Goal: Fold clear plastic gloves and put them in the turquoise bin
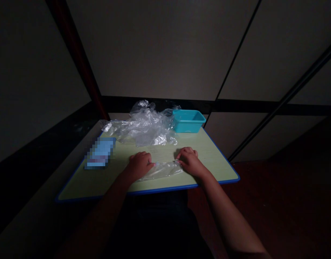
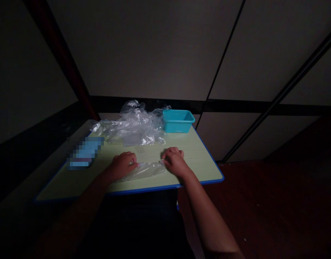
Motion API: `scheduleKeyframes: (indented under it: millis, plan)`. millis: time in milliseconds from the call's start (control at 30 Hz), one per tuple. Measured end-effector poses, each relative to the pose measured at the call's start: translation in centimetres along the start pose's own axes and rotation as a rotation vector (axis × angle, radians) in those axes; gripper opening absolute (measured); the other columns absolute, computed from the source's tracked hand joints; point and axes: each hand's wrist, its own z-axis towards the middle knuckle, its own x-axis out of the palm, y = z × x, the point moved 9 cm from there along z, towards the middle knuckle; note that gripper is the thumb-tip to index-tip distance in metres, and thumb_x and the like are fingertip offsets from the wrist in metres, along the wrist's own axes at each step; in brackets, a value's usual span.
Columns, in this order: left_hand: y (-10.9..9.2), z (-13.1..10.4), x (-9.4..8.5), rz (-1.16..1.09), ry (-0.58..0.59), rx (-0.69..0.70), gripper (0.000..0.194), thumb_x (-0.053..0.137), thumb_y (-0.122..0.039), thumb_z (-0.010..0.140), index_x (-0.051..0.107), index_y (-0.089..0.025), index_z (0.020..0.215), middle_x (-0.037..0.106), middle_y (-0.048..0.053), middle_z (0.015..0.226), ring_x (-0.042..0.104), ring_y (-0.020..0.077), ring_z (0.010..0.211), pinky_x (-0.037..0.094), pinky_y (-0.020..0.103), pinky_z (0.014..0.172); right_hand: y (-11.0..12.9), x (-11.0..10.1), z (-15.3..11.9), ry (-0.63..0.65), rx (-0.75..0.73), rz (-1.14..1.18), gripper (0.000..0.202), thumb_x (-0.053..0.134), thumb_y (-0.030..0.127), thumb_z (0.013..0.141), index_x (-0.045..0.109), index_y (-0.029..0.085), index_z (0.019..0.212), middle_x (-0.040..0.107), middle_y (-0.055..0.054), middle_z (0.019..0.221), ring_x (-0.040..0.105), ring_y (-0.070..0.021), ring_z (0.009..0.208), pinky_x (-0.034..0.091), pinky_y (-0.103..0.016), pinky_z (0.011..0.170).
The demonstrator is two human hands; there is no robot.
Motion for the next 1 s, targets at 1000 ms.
scheduleKeyframes:
  millis: [1000]
  plan:
    - [1.6, 0.5, -0.5, -0.411, 0.019, 0.101, 0.027, 0.045, -0.042, 0.077, 0.052, -0.020, 0.063, 0.051, -0.002, 0.058, 0.046, 0.0153, 0.060, 0.031, 0.026, 0.056, -0.5, -0.5, 0.1, -0.030, -0.012, 0.484, 0.005, 0.059, 0.022, 0.079, 0.057, 0.021, 0.074, 0.066, -0.003, 0.078, 0.060, -0.0190, 0.077, 0.042, -0.034, 0.077]
